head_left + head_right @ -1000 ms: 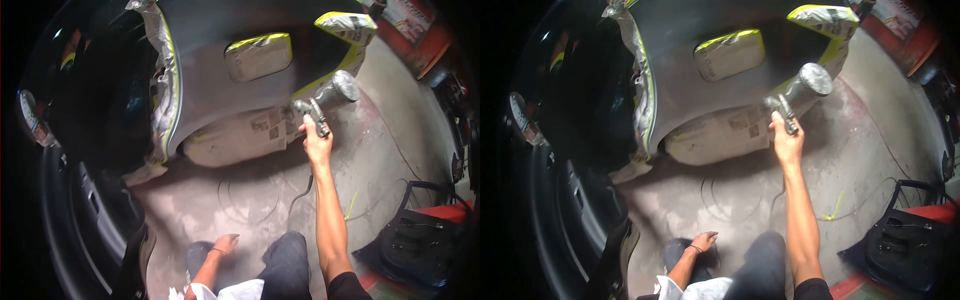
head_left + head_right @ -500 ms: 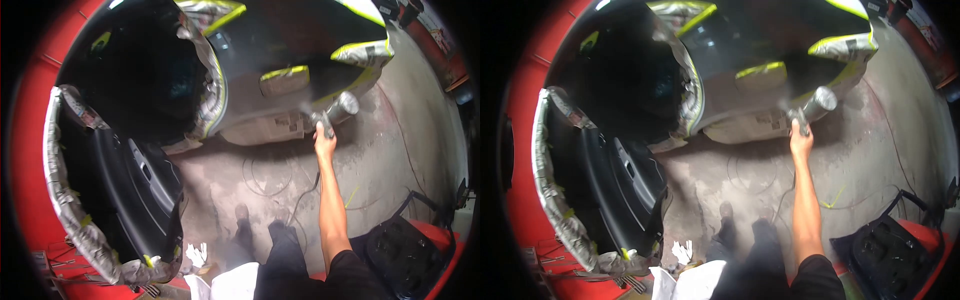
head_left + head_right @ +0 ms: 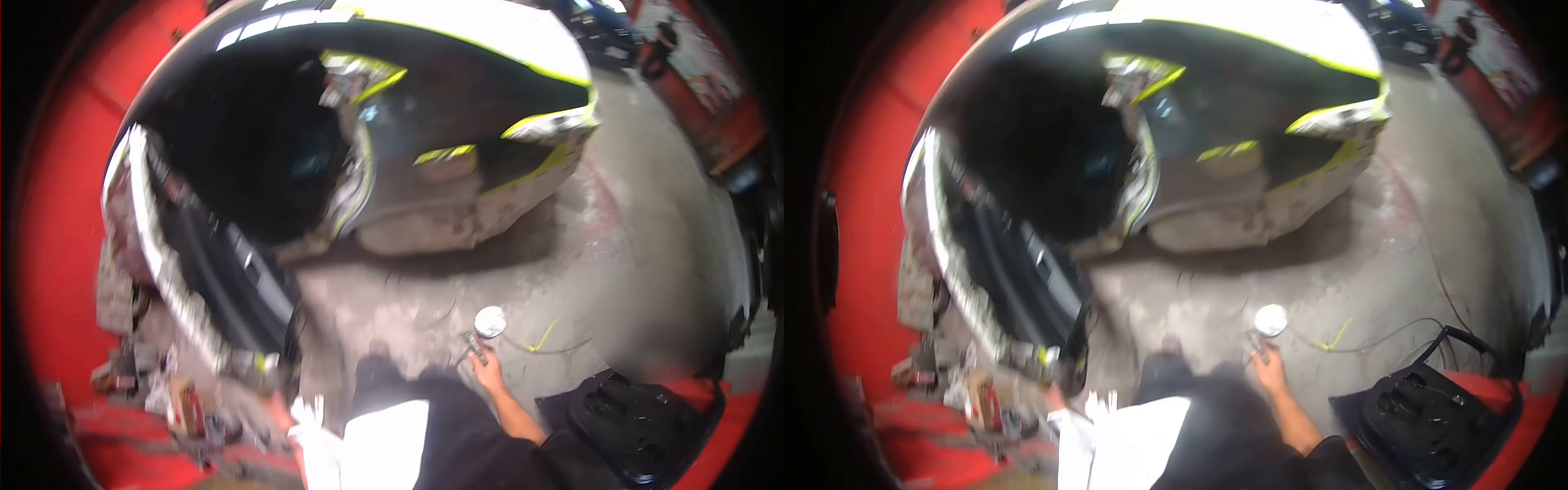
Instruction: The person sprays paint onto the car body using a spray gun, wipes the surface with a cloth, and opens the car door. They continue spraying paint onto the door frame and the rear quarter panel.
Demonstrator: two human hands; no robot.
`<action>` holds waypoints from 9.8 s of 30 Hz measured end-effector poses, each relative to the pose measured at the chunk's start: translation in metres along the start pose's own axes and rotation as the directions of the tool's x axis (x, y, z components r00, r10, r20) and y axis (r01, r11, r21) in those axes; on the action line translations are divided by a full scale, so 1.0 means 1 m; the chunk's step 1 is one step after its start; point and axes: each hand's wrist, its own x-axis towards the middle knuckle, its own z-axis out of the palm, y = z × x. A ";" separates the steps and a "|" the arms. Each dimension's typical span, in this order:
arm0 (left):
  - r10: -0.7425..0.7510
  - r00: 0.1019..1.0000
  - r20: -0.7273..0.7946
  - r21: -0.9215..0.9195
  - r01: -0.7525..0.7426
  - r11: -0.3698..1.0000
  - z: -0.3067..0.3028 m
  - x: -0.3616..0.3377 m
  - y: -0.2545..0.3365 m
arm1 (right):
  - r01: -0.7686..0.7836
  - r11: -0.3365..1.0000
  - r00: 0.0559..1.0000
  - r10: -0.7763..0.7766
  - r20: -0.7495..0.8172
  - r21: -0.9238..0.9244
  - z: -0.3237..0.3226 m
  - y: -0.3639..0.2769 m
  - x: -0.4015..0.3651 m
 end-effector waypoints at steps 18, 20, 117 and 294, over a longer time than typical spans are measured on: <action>0.890 0.046 0.453 0.066 -0.998 0.018 0.272 0.261 0.158 | -0.191 0.921 0.863 0.322 -0.390 0.339 0.026 -0.072 -0.017; 0.881 0.004 0.473 0.067 -0.997 -0.031 0.302 0.295 0.177 | -0.199 0.899 0.814 0.374 -0.444 0.391 0.047 -0.083 -0.008; 0.751 0.652 0.109 -0.876 -0.293 0.382 -0.933 0.897 -0.614 | 0.304 0.941 0.505 -0.026 0.863 -0.150 1.625 -0.578 -0.122; 0.145 -0.635 0.759 -0.634 -0.670 0.386 -0.436 1.362 -1.565 | 0.296 0.905 0.716 0.001 -0.698 0.305 2.211 -0.514 -0.150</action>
